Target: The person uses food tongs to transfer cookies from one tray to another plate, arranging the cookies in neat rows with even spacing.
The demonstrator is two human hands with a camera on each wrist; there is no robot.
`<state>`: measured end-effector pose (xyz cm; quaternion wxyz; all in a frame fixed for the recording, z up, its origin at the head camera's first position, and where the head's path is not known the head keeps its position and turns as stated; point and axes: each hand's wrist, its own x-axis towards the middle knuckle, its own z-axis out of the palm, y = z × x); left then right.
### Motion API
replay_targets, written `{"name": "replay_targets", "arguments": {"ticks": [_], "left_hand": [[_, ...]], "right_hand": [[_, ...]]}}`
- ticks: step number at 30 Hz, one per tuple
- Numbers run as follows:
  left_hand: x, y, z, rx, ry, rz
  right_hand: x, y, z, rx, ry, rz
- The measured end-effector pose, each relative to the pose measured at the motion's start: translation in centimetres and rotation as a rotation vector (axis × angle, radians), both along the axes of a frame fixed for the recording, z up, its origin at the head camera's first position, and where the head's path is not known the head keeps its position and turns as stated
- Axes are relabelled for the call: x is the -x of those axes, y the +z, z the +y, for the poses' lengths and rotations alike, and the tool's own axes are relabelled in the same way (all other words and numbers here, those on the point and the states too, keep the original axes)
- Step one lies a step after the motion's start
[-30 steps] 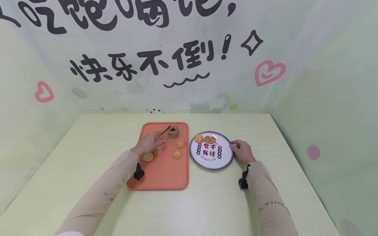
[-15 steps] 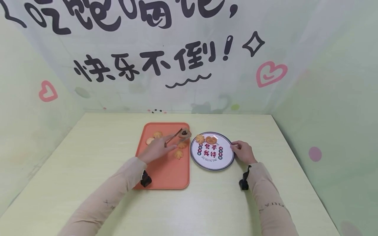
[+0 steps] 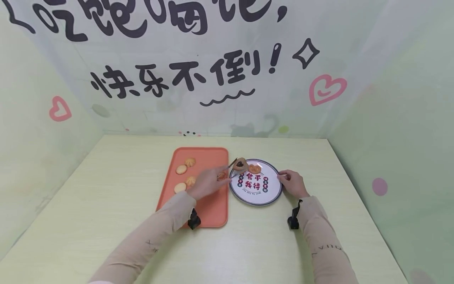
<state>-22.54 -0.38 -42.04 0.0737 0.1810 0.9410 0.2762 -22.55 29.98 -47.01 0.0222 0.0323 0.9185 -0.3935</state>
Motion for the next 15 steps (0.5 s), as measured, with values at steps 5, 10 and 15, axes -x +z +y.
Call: {"name": "replay_targets", "arguments": {"ticks": [5, 10, 15], "left_hand": [[-0.2, -0.2, 1.5, 0.040, -0.001, -0.005], [-0.3, -0.3, 3.0, 0.090, -0.001, 0.044], [-0.4, -0.4, 4.6, 0.111, -0.003, 0.037]], "right_hand": [[0.0, 0.0, 0.0, 0.004, -0.005, -0.011], [0.0, 0.0, 0.1, 0.005, -0.004, -0.007], [0.0, -0.1, 0.1, 0.002, 0.002, 0.017]]}}
